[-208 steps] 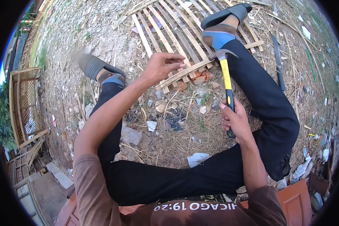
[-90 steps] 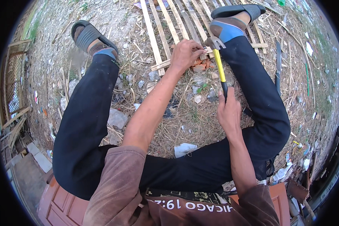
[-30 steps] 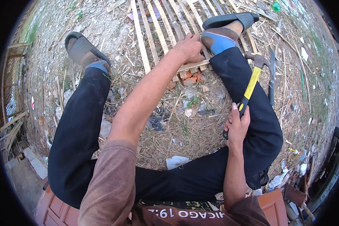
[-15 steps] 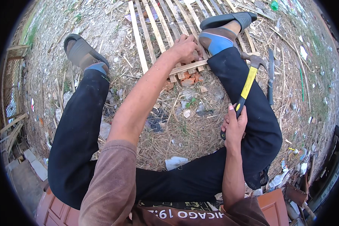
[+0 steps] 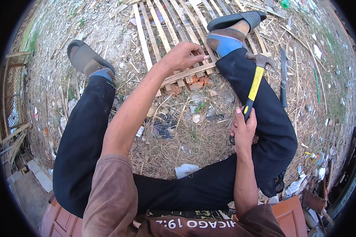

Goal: The person assembles a small wooden grate by hand and with a hammer, positioning thin wooden slats across support pieces and hammering nails into the joints while sitting on the ground.

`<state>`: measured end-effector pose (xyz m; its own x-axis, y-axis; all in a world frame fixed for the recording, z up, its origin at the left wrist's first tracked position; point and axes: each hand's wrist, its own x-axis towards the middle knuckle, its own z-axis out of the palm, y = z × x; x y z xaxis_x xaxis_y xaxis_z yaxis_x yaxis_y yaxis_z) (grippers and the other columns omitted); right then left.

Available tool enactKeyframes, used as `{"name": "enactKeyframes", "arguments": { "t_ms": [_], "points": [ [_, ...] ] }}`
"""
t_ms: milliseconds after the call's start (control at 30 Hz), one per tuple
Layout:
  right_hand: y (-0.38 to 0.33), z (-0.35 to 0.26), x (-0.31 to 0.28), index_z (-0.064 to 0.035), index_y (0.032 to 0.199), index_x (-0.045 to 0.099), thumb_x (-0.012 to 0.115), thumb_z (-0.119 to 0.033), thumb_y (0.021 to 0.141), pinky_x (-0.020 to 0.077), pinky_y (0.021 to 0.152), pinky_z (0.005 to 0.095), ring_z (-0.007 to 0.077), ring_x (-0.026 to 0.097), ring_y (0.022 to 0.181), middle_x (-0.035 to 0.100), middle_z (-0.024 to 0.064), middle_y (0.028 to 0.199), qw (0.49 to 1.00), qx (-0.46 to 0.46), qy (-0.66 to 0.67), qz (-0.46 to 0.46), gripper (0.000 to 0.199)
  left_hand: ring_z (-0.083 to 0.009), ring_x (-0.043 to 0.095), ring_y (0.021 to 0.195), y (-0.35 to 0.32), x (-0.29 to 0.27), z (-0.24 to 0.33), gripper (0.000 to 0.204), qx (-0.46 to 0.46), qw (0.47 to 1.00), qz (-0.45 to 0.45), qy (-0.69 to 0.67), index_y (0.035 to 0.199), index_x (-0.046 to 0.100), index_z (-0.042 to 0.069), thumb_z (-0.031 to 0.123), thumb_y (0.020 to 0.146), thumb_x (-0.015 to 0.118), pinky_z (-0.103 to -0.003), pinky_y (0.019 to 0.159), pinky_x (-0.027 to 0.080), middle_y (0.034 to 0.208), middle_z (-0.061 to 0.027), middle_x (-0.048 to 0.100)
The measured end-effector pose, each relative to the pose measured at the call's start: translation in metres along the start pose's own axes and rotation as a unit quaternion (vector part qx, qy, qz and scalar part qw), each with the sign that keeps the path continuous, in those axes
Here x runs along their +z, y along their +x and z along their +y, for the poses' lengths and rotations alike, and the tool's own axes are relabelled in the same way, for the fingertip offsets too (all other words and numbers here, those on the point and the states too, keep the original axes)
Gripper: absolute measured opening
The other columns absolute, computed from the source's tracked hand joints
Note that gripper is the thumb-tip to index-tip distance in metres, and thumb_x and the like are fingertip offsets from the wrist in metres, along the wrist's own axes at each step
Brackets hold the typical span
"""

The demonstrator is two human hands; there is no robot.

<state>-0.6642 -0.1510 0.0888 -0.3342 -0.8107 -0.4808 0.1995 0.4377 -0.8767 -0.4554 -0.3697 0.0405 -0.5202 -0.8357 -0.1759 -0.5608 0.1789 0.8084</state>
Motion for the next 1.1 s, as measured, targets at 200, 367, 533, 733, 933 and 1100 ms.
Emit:
{"name": "enactKeyframes", "arguments": {
  "t_ms": [200, 367, 533, 733, 933, 1100],
  "points": [
    [-0.002, 0.003, 0.001, -0.0080, 0.097, 0.044, 0.059, -0.017, 0.100, 0.0337, 0.038, 0.0208, 0.0029, 0.039, 0.044, 0.044, -0.0031, 0.065, 1.000, -0.006, -0.001, -0.018, 0.018, -0.0091, 0.064, 0.077, -0.025, 0.003, -0.017, 0.022, -0.031, 0.990, 0.094, -0.100, 0.091, 0.069, 0.000, 0.022, 0.091, 0.073, -0.029, 0.071, 0.052, 0.085, -0.0044, 0.072],
    [-0.004, 0.004, 0.004, -0.0074, 0.097, 0.044, 0.059, -0.017, 0.100, 0.0340, 0.038, 0.0209, 0.0027, 0.040, 0.045, 0.045, -0.0032, 0.065, 1.000, -0.005, -0.020, -0.022, 0.018, -0.0088, 0.068, 0.076, -0.038, 0.022, -0.034, 0.019, -0.064, 0.987, 0.120, -0.081, 0.089, 0.070, 0.001, 0.019, 0.089, 0.074, -0.026, 0.069, 0.053, 0.081, -0.0045, 0.073],
    [-0.005, 0.006, 0.007, -0.0074, 0.096, 0.046, 0.060, -0.017, 0.099, 0.0343, 0.038, 0.0209, 0.0028, 0.041, 0.045, 0.045, -0.0039, 0.064, 0.999, -0.003, -0.043, -0.024, 0.018, -0.0104, 0.068, 0.070, -0.036, 0.036, -0.031, 0.021, -0.005, 0.987, 0.155, -0.045, 0.088, 0.071, 0.000, 0.021, 0.087, 0.075, -0.026, 0.065, 0.053, 0.076, -0.0081, 0.073],
    [-0.005, 0.007, 0.008, -0.0074, 0.098, 0.047, 0.061, -0.017, 0.099, 0.0342, 0.038, 0.0210, 0.0028, 0.041, 0.045, 0.044, -0.0045, 0.064, 0.998, 0.002, -0.051, -0.021, 0.018, -0.0119, 0.067, 0.065, -0.033, 0.037, -0.029, 0.021, -0.015, 0.987, 0.155, -0.050, 0.088, 0.071, 0.001, 0.021, 0.086, 0.075, -0.028, 0.063, 0.052, 0.073, -0.0091, 0.072],
    [-0.004, 0.008, 0.007, -0.0072, 0.098, 0.047, 0.062, -0.018, 0.098, 0.0350, 0.038, 0.0215, 0.0031, 0.041, 0.045, 0.044, -0.0043, 0.065, 0.998, 0.005, -0.059, -0.016, 0.018, -0.0111, 0.066, 0.065, -0.032, 0.035, -0.027, 0.021, -0.011, 0.989, 0.143, -0.035, 0.088, 0.070, 0.001, 0.021, 0.085, 0.076, -0.028, 0.063, 0.052, 0.073, -0.0081, 0.071],
    [-0.004, 0.007, 0.007, -0.0081, 0.097, 0.046, 0.060, -0.018, 0.099, 0.0329, 0.039, 0.0207, 0.0022, 0.038, 0.045, 0.042, -0.0047, 0.065, 0.998, 0.004, -0.055, -0.023, 0.018, -0.0107, 0.065, 0.066, -0.031, 0.035, -0.027, 0.020, -0.015, 0.991, 0.128, -0.034, 0.088, 0.069, 0.001, 0.020, 0.086, 0.076, -0.027, 0.063, 0.051, 0.073, -0.0076, 0.071]
  ]
}}
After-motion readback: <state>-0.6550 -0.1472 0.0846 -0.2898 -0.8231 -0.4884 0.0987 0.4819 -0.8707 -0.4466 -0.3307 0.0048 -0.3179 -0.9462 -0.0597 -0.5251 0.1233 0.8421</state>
